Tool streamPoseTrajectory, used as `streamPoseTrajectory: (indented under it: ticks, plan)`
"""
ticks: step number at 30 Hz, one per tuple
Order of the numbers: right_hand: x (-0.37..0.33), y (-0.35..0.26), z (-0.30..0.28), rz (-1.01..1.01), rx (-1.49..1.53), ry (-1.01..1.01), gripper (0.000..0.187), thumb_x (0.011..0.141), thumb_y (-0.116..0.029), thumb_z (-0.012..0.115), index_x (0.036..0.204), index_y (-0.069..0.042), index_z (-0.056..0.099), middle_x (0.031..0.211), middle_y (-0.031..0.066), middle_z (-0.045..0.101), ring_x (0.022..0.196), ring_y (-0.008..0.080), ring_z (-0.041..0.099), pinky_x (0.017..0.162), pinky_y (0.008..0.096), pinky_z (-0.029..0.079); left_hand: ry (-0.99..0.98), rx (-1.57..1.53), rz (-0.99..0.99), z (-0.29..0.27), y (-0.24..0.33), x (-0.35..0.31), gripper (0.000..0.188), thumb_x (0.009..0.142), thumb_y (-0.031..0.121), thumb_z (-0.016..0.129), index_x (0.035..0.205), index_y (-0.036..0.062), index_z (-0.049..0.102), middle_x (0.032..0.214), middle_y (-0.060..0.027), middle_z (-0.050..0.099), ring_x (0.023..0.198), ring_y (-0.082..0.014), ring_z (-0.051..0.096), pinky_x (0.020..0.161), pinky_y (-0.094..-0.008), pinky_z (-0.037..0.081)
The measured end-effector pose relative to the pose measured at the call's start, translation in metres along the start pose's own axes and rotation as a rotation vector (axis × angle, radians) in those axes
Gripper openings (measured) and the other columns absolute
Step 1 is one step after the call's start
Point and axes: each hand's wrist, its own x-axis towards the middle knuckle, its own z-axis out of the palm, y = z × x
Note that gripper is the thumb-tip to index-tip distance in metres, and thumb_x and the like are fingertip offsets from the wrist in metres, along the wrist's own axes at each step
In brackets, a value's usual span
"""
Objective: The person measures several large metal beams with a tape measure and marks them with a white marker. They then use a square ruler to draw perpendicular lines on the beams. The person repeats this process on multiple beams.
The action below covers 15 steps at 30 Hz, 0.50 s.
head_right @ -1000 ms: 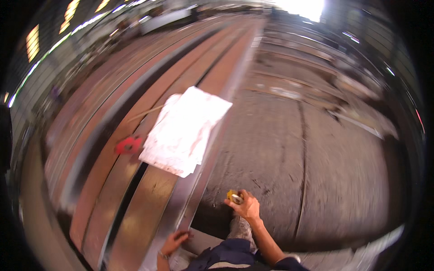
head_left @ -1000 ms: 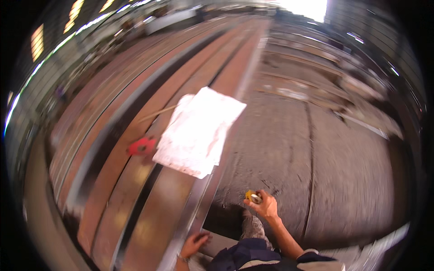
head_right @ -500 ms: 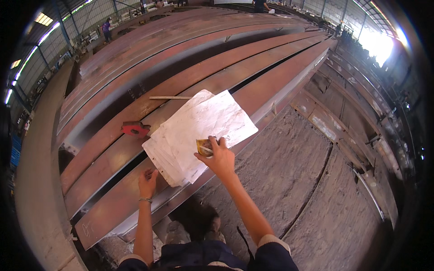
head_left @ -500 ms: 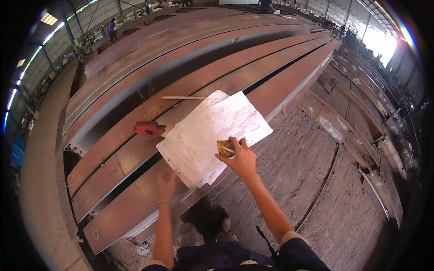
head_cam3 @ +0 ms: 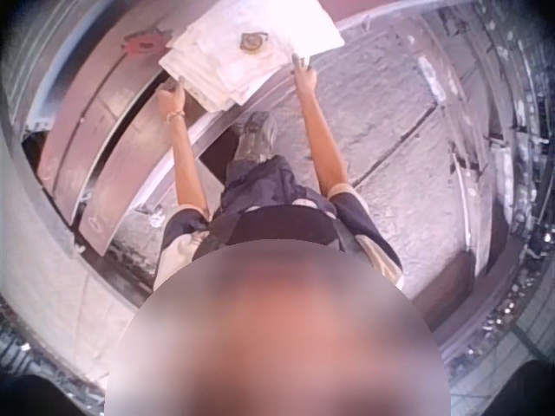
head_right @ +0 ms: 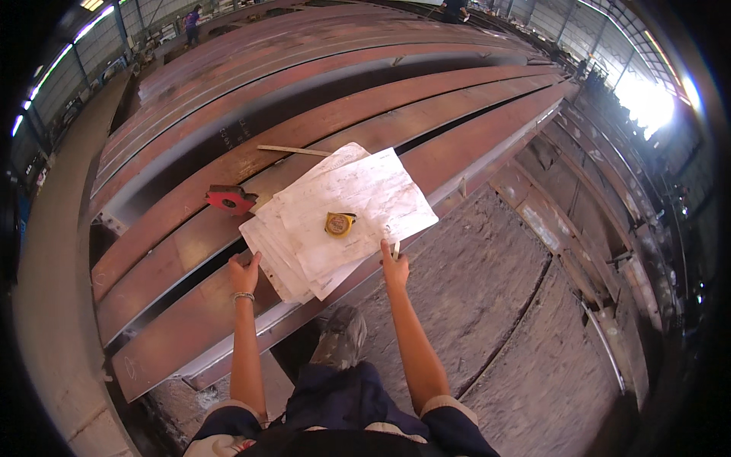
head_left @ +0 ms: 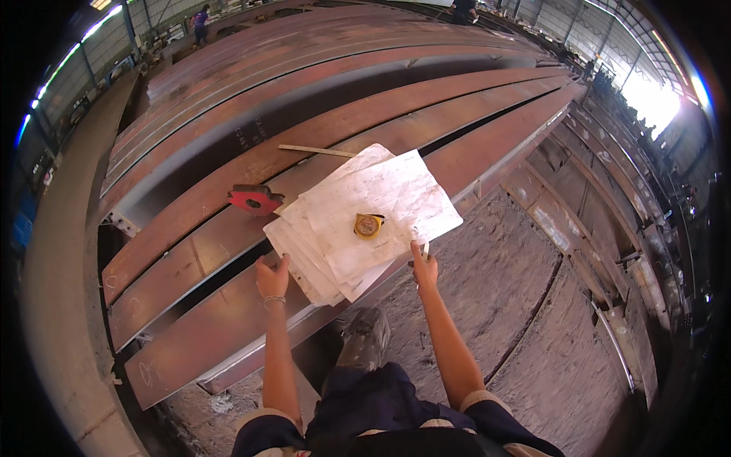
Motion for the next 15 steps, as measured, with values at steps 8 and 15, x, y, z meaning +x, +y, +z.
streamPoseTrajectory:
  ticks: [8, 15]
  plan:
    - [0.017, -0.009, 0.024, 0.213, 0.540, -0.339, 0.046, 0.082, -0.034, 0.085, 0.105, -0.004, 0.057, 0.069, 0.0018, 0.057, 0.043, 0.0062, 0.038, 0.037, 0.0229, 0.024, 0.007, 0.094, -0.046, 0.017, 0.004, 0.029, 0.084, 0.073, 0.049, 0.086, 0.125, -0.0112, 0.060, 0.110, -0.0216, 0.073, 0.102, -0.0282, 0.071, 0.089, -0.0365, 0.054]
    - [0.024, -0.009, 0.021, 0.083, 0.321, -0.210, 0.032, 0.083, -0.018, 0.084, 0.104, 0.000, 0.066, 0.083, 0.0016, 0.066, 0.062, 0.0092, 0.056, 0.052, 0.0255, 0.042, -0.240, -0.111, -0.081, 0.029, 0.003, 0.043, 0.052, 0.078, 0.033, 0.084, 0.115, -0.0016, 0.072, 0.105, -0.0167, 0.076, 0.097, -0.0245, 0.072, 0.088, -0.0358, 0.053]
